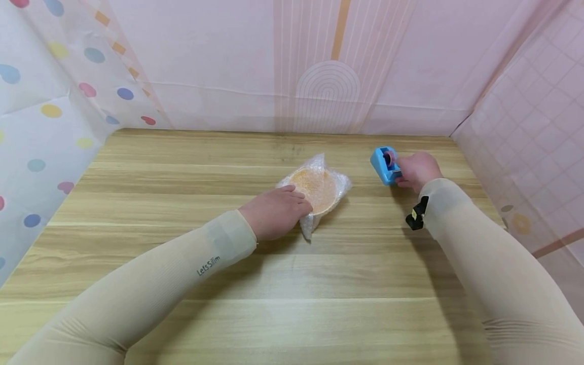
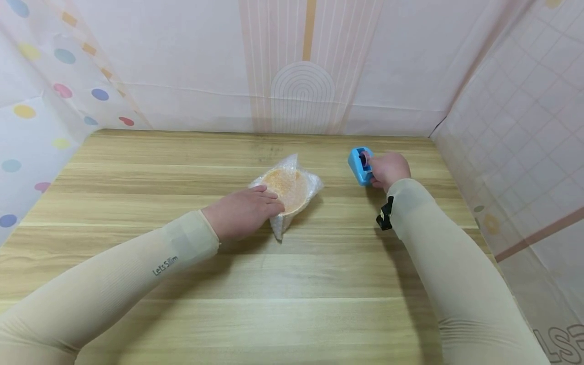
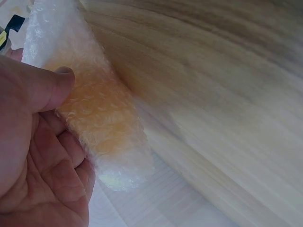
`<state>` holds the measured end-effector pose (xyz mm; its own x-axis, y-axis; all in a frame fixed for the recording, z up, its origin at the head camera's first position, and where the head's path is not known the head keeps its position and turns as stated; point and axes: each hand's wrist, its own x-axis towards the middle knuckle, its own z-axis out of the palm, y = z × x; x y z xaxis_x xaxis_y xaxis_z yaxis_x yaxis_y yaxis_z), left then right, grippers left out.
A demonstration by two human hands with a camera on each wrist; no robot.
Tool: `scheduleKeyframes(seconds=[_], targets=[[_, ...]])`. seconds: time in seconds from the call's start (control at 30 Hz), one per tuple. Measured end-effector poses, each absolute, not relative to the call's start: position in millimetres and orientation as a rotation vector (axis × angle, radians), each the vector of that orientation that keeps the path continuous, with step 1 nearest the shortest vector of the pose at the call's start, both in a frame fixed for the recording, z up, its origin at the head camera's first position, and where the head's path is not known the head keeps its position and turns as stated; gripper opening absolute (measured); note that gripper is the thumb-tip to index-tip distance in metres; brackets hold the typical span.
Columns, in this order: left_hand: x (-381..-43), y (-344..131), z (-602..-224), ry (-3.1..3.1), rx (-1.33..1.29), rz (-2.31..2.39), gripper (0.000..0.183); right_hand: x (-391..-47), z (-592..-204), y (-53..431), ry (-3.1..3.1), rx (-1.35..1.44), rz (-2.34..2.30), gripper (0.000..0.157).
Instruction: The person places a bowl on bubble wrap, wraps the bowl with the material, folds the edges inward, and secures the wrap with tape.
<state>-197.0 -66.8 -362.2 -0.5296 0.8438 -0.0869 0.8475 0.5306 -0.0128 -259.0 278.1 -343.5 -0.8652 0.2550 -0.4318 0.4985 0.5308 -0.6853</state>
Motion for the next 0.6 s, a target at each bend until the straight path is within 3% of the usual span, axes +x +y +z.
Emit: scheduleKeyframes(seconds=[0.6], targets=[[-200.2,-67.1,-362.2,2.690,1.482,-0.101,0.017,-252.7,-342.0,279.6,2.524,0.604,-1.151,0.058]])
